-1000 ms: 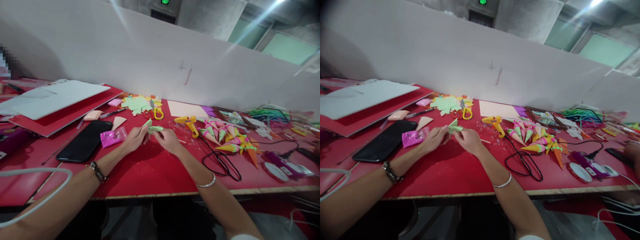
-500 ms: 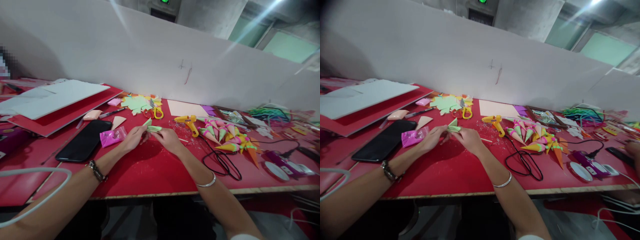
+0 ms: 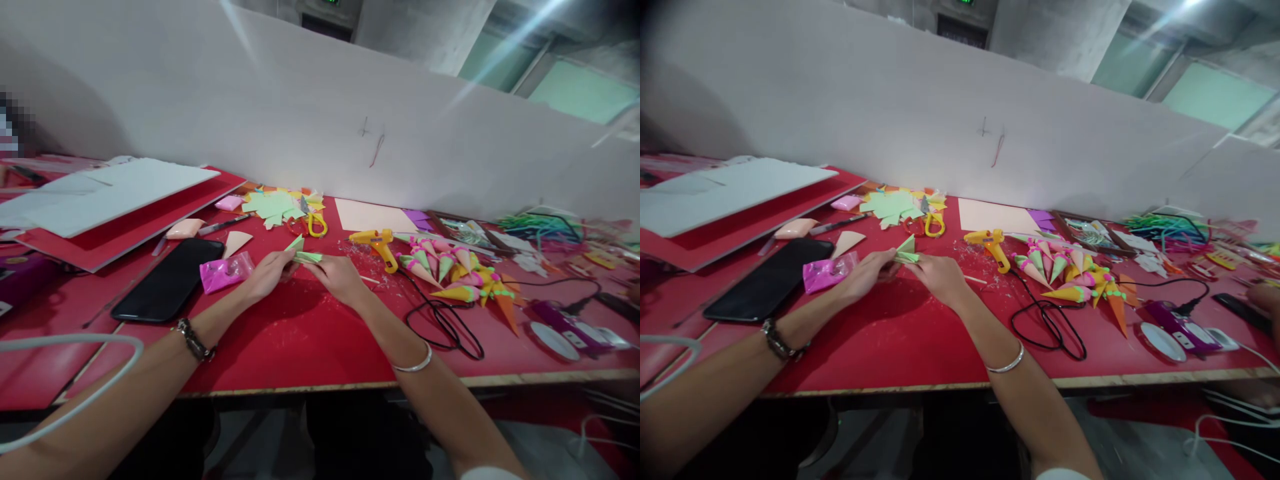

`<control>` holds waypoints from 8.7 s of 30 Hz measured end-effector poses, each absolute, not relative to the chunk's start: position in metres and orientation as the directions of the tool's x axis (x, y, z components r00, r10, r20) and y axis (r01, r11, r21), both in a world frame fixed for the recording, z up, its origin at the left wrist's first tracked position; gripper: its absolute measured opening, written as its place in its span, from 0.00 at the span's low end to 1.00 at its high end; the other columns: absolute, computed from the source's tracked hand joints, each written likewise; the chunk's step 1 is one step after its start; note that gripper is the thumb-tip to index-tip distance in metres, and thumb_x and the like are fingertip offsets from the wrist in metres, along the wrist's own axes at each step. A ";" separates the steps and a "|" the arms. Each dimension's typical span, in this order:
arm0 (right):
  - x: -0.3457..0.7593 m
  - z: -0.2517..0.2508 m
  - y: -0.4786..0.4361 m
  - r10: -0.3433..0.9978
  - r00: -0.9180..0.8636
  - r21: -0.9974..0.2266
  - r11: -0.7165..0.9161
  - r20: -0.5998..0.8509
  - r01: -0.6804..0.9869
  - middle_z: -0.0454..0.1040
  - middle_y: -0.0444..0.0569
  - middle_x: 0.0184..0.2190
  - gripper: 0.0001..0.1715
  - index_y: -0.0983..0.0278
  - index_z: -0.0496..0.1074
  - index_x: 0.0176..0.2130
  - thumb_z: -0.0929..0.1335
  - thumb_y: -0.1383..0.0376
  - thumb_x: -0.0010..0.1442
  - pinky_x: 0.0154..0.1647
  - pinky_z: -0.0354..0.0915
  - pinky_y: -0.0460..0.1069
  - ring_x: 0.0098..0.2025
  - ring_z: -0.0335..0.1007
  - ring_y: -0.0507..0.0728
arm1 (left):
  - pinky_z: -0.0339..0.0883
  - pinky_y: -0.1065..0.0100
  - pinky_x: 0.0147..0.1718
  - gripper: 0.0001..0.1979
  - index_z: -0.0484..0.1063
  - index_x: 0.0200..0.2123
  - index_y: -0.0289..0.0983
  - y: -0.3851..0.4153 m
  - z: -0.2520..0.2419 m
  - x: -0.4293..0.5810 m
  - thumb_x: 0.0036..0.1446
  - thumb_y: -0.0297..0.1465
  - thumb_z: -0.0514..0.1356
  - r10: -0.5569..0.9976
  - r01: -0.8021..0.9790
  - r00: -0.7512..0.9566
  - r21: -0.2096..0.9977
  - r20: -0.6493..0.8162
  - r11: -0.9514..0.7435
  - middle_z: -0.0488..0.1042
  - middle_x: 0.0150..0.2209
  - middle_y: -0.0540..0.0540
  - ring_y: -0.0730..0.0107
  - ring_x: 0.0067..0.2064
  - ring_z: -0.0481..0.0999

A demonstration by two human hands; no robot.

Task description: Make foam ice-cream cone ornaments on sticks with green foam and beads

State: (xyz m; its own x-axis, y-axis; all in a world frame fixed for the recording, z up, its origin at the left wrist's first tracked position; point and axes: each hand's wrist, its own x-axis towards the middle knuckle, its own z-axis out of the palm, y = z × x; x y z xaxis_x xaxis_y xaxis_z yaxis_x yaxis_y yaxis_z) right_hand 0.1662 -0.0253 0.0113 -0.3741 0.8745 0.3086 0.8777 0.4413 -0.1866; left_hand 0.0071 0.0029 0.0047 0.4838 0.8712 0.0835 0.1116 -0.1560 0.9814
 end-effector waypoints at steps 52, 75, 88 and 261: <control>0.172 0.012 -0.024 0.864 -0.433 -0.600 0.493 0.255 0.630 0.62 0.41 0.14 0.25 0.68 0.66 0.18 0.56 0.59 0.59 0.23 0.51 0.42 0.18 0.56 0.45 | 0.48 0.74 0.17 0.24 0.60 0.17 0.34 -0.002 0.001 0.011 0.56 0.43 0.43 0.861 0.265 0.491 0.920 0.129 -0.288 0.56 0.12 0.54 0.79 0.16 0.55; 0.167 0.014 -0.028 0.858 -0.427 -0.429 0.512 0.285 0.744 0.71 0.46 0.21 0.20 0.67 0.70 0.31 0.55 0.61 0.61 0.27 0.55 0.44 0.24 0.65 0.49 | 0.46 0.74 0.16 0.22 0.57 0.17 0.35 0.000 0.003 0.011 0.56 0.43 0.43 0.887 0.230 0.455 0.952 0.079 -0.202 0.54 0.13 0.55 0.79 0.16 0.53; 0.178 0.017 -0.028 0.805 -0.592 -0.888 0.293 0.030 0.354 0.57 0.37 0.12 0.20 0.68 0.67 0.29 0.57 0.56 0.59 0.21 0.52 0.42 0.16 0.51 0.45 | 0.50 0.74 0.25 0.19 0.68 0.25 0.35 0.010 0.010 -0.012 0.57 0.39 0.44 0.634 0.475 0.692 0.444 0.345 -0.760 0.66 0.21 0.50 0.75 0.24 0.63; 0.180 0.011 -0.020 0.775 -0.192 -0.391 0.496 0.602 0.775 0.66 0.52 0.44 0.19 0.60 0.59 0.48 0.60 0.61 0.57 0.40 0.62 0.49 0.43 0.64 0.56 | 0.61 0.64 0.46 0.15 0.71 0.38 0.36 0.016 0.001 -0.012 0.52 0.28 0.48 0.692 0.461 0.444 0.517 0.569 -0.721 0.72 0.41 0.46 0.67 0.43 0.69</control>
State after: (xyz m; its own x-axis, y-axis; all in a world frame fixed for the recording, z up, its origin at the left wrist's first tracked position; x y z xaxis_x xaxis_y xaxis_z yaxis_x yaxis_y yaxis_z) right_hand 0.1800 -0.0197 0.0108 -0.1921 0.7750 0.6021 0.7752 0.4961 -0.3912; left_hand -0.0118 0.0156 0.0011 0.4438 0.6921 0.5693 0.4609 -0.7211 0.5174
